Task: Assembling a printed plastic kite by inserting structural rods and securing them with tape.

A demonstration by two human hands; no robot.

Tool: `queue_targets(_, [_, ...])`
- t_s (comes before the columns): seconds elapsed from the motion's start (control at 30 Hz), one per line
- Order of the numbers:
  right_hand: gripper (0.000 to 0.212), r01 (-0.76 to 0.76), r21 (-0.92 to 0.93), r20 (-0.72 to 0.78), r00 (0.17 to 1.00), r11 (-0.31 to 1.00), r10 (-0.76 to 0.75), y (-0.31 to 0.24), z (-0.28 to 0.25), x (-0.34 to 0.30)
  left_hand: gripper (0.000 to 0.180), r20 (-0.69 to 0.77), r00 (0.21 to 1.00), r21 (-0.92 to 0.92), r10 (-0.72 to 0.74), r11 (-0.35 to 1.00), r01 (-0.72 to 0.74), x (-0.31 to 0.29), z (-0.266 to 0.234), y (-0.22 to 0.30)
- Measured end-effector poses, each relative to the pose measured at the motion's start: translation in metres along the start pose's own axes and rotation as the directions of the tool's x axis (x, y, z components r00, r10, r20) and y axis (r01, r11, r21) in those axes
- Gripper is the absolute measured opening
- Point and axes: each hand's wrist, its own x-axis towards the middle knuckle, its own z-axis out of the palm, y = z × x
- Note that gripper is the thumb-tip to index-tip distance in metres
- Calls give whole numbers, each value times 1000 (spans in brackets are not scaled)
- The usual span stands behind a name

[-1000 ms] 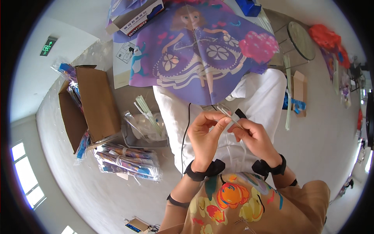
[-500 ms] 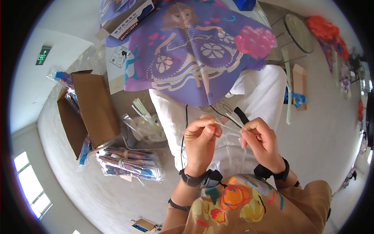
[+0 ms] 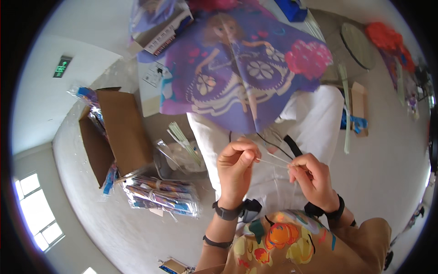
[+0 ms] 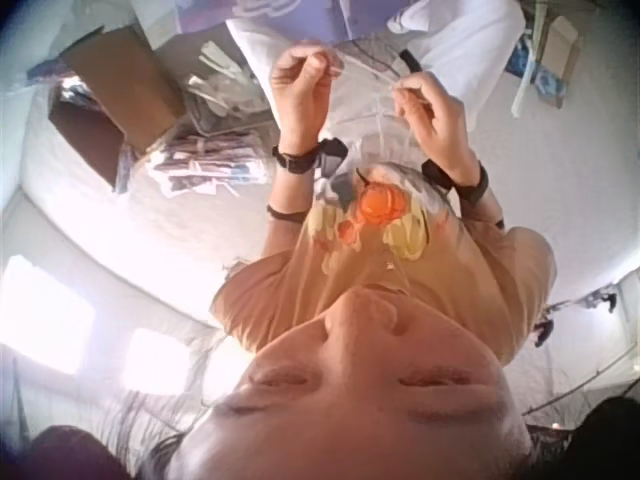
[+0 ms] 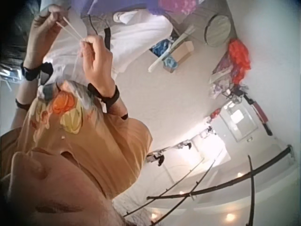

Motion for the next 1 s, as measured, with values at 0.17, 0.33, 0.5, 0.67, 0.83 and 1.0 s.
queue_targets(0.17, [2, -71, -82, -116, 991, 994, 61, 20, -12, 7, 7, 55, 903, 955, 427, 240, -172, 105, -23, 100])
queue_targets(0.33, [5, -174, -76, -211, 965, 982, 155, 32, -24, 27, 13, 197, 815, 979, 546, -146, -138, 274, -93, 181])
queue_targets(0.5, [7, -255, -97, -232, 946, 962, 227, 41, -24, 59, 18, 154, 936, 813, 315, -580, 61, 363, -168, 205])
queue_targets(0.67, [7, -318, -109, -248, 926, 942, 284, 59, -31, 88, 17, 19, 997, 903, 79, -430, 17, 389, -145, 172])
queue_targets(0.83, [7, -337, -119, -181, 932, 934, 313, 61, -27, 112, 15, 213, 977, 884, -20, -422, -201, 410, -181, 163])
queue_targets(1.0, [8, -336, -153, -198, 932, 929, 304, 69, -29, 117, 32, 299, 950, 945, 84, -164, -283, 458, -190, 151])
